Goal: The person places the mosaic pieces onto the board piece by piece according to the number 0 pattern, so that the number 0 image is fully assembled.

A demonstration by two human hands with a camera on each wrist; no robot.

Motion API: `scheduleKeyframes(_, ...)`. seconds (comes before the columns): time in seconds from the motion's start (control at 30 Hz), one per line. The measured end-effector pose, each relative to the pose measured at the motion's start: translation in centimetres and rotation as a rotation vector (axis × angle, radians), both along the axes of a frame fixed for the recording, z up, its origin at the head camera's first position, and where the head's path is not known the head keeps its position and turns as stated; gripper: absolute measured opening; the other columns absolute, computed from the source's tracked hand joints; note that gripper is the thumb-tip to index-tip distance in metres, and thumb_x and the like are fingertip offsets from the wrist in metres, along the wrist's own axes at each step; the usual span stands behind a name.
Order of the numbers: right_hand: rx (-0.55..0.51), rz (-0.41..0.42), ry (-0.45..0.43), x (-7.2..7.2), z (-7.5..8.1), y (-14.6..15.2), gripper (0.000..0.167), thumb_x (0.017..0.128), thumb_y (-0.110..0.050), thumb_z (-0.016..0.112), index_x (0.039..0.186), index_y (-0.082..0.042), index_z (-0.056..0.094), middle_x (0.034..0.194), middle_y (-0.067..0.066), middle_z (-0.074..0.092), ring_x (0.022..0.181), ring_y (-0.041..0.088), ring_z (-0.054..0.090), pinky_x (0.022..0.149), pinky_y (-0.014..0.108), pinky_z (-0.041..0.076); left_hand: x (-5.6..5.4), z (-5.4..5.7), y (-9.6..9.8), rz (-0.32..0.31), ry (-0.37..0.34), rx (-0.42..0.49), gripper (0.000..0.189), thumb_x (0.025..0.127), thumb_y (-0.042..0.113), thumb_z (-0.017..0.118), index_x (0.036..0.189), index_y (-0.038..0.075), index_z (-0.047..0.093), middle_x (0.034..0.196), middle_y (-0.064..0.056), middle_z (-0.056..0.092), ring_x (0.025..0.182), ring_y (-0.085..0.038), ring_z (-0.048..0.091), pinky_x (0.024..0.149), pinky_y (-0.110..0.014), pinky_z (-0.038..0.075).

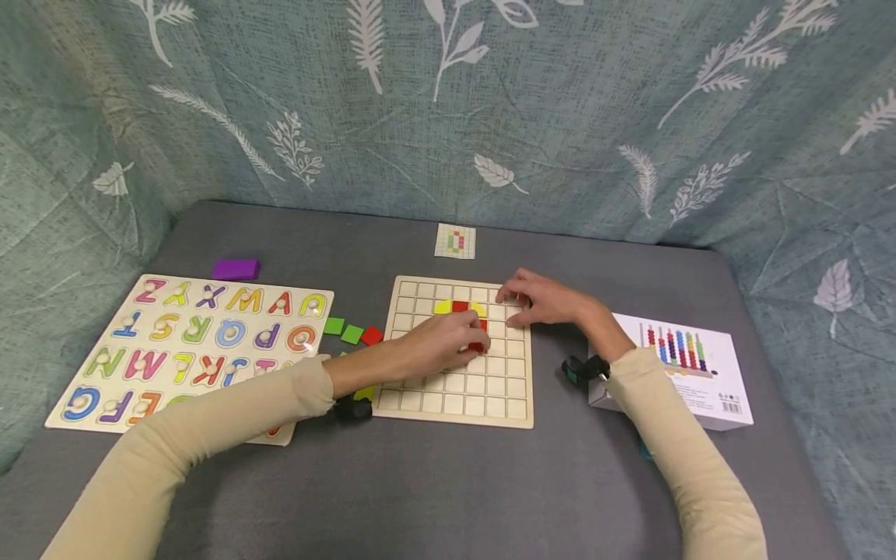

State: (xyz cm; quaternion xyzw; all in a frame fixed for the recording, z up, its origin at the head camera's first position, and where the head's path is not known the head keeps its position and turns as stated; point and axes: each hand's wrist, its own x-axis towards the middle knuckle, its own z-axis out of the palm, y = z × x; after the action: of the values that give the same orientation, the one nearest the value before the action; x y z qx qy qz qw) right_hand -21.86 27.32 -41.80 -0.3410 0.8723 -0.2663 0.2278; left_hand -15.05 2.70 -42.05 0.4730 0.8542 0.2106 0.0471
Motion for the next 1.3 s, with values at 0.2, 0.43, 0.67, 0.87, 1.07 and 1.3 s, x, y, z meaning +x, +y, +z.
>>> scheduleKeyframes(0.2,0.000,-0.001,0.007,0.0,0.0,0.0,0.037,0.089,-0.020,0.070,0.122,-0.008,0.061,0.107,0.010,0.049,0.088,0.017,0.048,0.080,0.037,0.043,0.0,0.0,0.0,0.006,0.021,-0.012,0.012,0.092,0.014,0.065,0.101,0.014,0.073,0.094,-0.004,0.063,0.082,-0.012,0.056,0.069,-0.021,0.045)
scheduleKeyframes(0.43,0.009,-0.005,-0.002,-0.1,-0.2,0.1,0.036,0.090,-0.018,0.069,0.123,-0.008,0.060,0.108,0.012,0.049,0.089,0.018,0.048,0.080,0.039,0.043,-0.1,-0.2,0.0,0.005,0.038,-0.015,0.011,0.092,0.014,0.066,0.099,0.014,0.073,0.092,-0.004,0.063,0.080,-0.013,0.056,0.070,-0.022,0.045)
scheduleKeyframes(0.67,0.011,-0.009,0.002,-0.1,0.0,0.0,0.036,0.089,-0.019,0.069,0.122,-0.008,0.060,0.108,0.012,0.049,0.088,0.019,0.048,0.080,0.039,0.042,0.0,-0.2,-0.1,-0.001,0.041,0.011,0.010,0.092,0.012,0.066,0.097,0.012,0.073,0.089,-0.004,0.062,0.078,-0.014,0.055,0.069,-0.023,0.045)
scheduleKeyframes(0.87,0.013,0.000,0.010,0.0,-0.1,0.0,0.036,0.089,-0.019,0.069,0.122,-0.008,0.061,0.107,0.011,0.049,0.088,0.019,0.049,0.081,0.040,0.043,0.2,0.1,0.0,-0.019,0.041,-0.037,0.013,0.094,0.012,0.062,0.095,0.013,0.075,0.092,-0.005,0.061,0.077,-0.014,0.053,0.067,-0.021,0.042)
scheduleKeyframes(1.07,0.009,0.003,0.009,0.0,-0.3,-0.1,0.036,0.089,-0.019,0.070,0.122,-0.008,0.061,0.108,0.011,0.049,0.089,0.018,0.050,0.082,0.040,0.044,0.5,0.6,-0.2,-0.043,0.015,-0.132,0.019,0.093,0.009,0.060,0.083,0.013,0.076,0.085,-0.005,0.059,0.073,-0.013,0.046,0.064,-0.020,0.035)
scheduleKeyframes(1.3,-0.007,0.019,0.006,0.1,-0.4,0.2,0.036,0.090,-0.018,0.069,0.122,-0.006,0.060,0.106,0.011,0.049,0.087,0.017,0.049,0.080,0.038,0.044,2.9,1.6,-4.0,0.027,-0.104,-0.084,0.019,0.093,0.018,0.063,0.108,0.012,0.074,0.106,-0.005,0.062,0.092,-0.017,0.057,0.080,-0.028,0.048)
